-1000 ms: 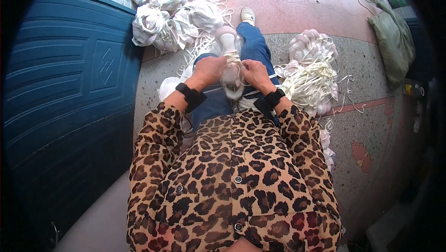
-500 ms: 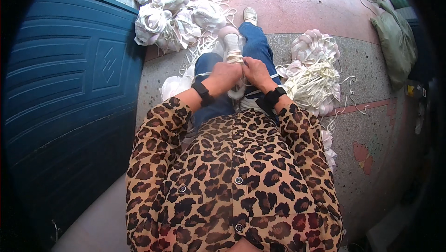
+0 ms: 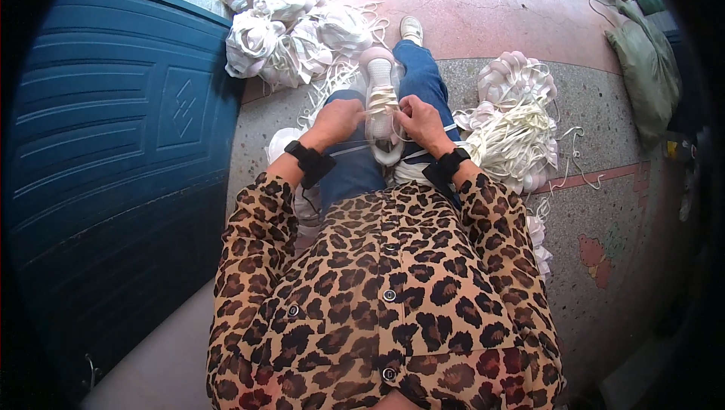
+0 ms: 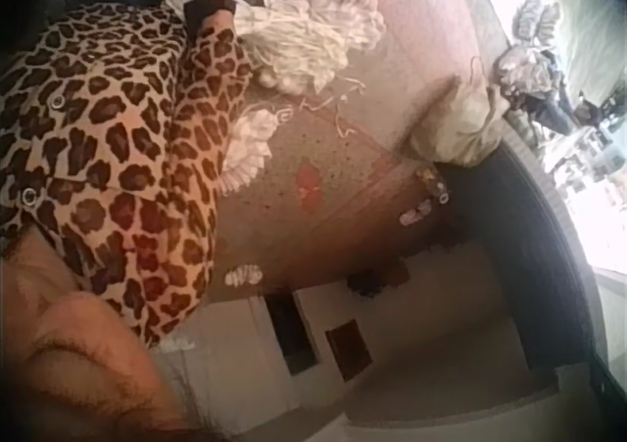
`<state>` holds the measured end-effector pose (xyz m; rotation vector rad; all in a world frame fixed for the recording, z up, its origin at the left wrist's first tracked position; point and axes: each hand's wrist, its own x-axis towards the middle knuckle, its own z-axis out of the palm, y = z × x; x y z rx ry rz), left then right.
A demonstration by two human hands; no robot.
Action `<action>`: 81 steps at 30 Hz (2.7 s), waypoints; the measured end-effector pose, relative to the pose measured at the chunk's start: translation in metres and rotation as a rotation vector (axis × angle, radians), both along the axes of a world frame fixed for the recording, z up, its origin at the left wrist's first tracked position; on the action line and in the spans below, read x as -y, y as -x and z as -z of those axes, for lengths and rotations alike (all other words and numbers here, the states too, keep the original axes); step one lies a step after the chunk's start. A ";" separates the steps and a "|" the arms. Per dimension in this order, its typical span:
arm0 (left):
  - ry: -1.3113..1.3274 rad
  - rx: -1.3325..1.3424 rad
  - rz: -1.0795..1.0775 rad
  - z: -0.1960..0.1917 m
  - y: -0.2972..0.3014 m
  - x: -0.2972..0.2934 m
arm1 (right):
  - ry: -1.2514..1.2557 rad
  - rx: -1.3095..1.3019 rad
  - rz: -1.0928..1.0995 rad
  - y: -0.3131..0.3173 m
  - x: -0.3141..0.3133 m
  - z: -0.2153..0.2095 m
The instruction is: Threading laces through shoe components and grouping them.
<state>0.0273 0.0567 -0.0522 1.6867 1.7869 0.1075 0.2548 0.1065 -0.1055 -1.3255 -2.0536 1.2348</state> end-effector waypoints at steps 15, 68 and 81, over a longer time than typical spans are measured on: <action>-0.421 -0.309 0.342 0.006 -0.030 0.002 | 0.132 -0.056 0.050 0.002 -0.005 0.015; -0.401 -0.128 0.258 0.043 -0.010 0.063 | -0.566 0.348 -0.309 -0.093 0.018 -0.003; -0.064 1.267 -0.802 -0.060 0.119 0.000 | -0.653 0.157 -0.622 -0.088 0.003 -0.028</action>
